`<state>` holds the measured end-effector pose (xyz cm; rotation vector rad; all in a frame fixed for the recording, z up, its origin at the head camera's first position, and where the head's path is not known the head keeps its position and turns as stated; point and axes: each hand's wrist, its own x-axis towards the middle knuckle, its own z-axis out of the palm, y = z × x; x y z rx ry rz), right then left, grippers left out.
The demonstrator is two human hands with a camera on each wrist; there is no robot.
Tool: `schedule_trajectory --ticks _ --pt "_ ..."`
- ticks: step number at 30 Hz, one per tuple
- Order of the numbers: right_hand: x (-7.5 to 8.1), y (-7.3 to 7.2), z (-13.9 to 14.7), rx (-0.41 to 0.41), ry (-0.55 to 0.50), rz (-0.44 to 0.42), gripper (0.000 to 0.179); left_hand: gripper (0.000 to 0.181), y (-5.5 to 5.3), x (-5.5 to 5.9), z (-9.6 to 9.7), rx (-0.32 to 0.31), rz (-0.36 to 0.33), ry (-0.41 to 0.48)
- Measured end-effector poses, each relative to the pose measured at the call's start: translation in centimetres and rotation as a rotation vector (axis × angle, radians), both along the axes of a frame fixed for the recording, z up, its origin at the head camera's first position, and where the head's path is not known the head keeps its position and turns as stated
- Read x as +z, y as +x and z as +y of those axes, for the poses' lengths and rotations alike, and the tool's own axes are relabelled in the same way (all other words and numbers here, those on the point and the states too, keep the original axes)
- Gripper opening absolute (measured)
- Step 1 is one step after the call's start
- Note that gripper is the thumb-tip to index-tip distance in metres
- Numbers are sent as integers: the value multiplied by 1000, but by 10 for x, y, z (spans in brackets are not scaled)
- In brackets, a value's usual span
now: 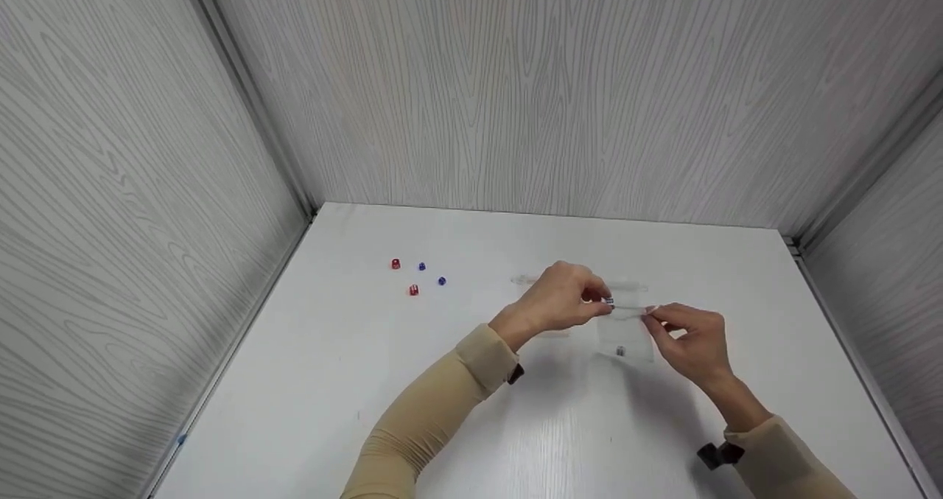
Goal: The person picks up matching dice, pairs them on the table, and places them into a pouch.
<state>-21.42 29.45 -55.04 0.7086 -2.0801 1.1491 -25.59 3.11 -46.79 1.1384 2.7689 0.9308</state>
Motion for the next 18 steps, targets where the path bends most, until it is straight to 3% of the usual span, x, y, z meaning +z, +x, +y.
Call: schedule_trajectory --ticks 18 --pt "-4 -2 -2 -33 25 24 28 18 -3 -12 10 5 23 64"
